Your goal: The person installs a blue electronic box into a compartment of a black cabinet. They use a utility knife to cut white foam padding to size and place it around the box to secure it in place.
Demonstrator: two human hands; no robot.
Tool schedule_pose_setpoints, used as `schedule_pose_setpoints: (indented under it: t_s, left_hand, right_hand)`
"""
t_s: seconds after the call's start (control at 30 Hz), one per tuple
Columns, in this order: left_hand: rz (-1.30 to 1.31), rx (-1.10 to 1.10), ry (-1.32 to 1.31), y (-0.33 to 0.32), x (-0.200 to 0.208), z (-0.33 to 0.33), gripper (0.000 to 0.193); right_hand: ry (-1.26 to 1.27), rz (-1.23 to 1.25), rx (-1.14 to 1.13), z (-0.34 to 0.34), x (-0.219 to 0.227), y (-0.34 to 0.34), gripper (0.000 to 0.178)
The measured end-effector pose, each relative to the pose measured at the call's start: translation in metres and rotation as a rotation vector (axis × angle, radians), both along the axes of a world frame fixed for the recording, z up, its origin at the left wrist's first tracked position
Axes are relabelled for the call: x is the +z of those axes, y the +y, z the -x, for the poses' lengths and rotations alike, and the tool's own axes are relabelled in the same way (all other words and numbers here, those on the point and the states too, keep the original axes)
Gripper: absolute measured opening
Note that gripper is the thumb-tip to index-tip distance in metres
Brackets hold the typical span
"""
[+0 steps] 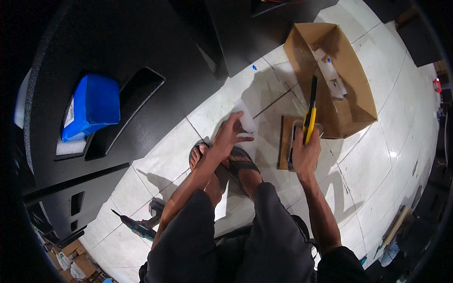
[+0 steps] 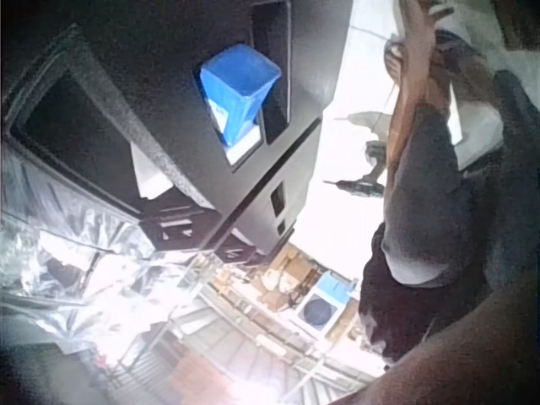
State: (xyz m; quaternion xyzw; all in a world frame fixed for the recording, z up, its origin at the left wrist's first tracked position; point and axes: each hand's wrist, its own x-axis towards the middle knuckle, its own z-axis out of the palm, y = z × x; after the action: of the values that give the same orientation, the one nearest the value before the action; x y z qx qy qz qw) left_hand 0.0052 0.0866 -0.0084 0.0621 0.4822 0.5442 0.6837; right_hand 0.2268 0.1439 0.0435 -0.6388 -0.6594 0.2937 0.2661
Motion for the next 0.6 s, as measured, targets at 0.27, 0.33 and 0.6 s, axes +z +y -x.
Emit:
schedule_pose_setpoints:
  t_s: [0.27, 0.33, 0.6]
  left_hand:
    - [0.052, 0.026, 0.096, -0.02, -0.006, -0.006, 0.064]
    - [0.066, 0.035, 0.086, -0.024, -0.009, -0.006, 0.06]
    - [0.023, 0.095, 0.049, -0.032, -0.013, 0.004, 0.054]
  right_hand:
    - [0.019, 0.152, -0.002, 0.043, -0.135, 0.103, 0.029]
    - [-0.091, 0.137, -0.044, 0.057, -0.145, 0.121, 0.029]
    - [-0.145, 0.117, -0.007, 0.061, -0.078, 0.104, 0.029]
